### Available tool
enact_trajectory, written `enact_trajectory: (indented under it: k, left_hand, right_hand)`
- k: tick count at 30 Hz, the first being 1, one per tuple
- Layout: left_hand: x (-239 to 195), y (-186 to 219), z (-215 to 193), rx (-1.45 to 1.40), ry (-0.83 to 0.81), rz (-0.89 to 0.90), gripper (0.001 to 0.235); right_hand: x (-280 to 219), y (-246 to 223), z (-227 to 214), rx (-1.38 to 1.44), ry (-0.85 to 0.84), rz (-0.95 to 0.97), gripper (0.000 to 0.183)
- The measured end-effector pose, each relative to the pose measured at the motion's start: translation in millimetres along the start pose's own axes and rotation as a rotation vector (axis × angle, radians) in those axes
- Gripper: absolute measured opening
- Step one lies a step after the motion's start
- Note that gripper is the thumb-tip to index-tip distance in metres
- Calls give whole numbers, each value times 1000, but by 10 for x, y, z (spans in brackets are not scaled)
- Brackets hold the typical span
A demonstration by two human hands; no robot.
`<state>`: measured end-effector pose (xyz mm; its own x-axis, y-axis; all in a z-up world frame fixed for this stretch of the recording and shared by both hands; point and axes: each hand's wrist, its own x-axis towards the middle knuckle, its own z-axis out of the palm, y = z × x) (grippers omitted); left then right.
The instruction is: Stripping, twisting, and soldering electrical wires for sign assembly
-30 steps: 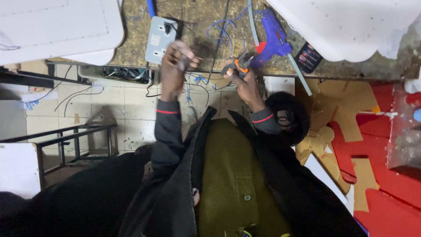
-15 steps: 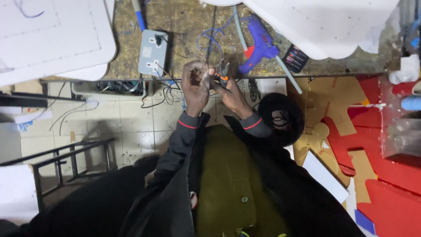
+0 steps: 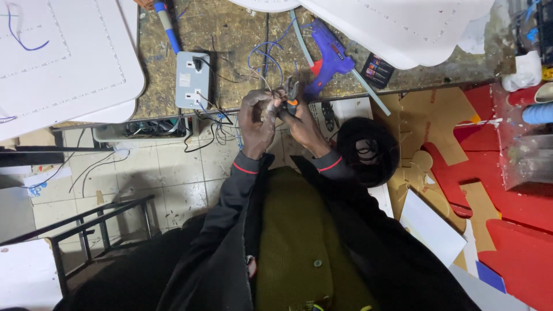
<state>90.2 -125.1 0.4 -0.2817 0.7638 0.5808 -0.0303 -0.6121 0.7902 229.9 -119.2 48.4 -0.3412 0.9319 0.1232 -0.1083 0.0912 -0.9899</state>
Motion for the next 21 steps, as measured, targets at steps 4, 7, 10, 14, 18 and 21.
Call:
enact_trajectory:
  k: [4, 7, 10, 14, 18, 21]
  left_hand:
    - [30, 60, 44, -38, 10, -1, 18]
    - [48, 144, 134, -50, 59, 10, 18]
    - [15, 134, 195, -79, 109, 1, 18]
    - [-59, 41, 233, -80, 154, 21, 17]
    - [-64, 23, 270, -52, 168, 38, 19]
    - [-70, 40, 274, -39, 173, 19, 19]
  right_hand:
    - [24, 416, -39, -23, 11, -9, 41]
    - [10, 251, 10, -79, 24, -30, 42]
    - [-12, 412, -87, -135, 32, -4, 39]
    - [-25, 617, -164, -145, 48, -13, 51]
    - [-35, 285, -66, -199, 89, -16, 49]
    - [-34, 267, -107, -190, 95, 13, 49]
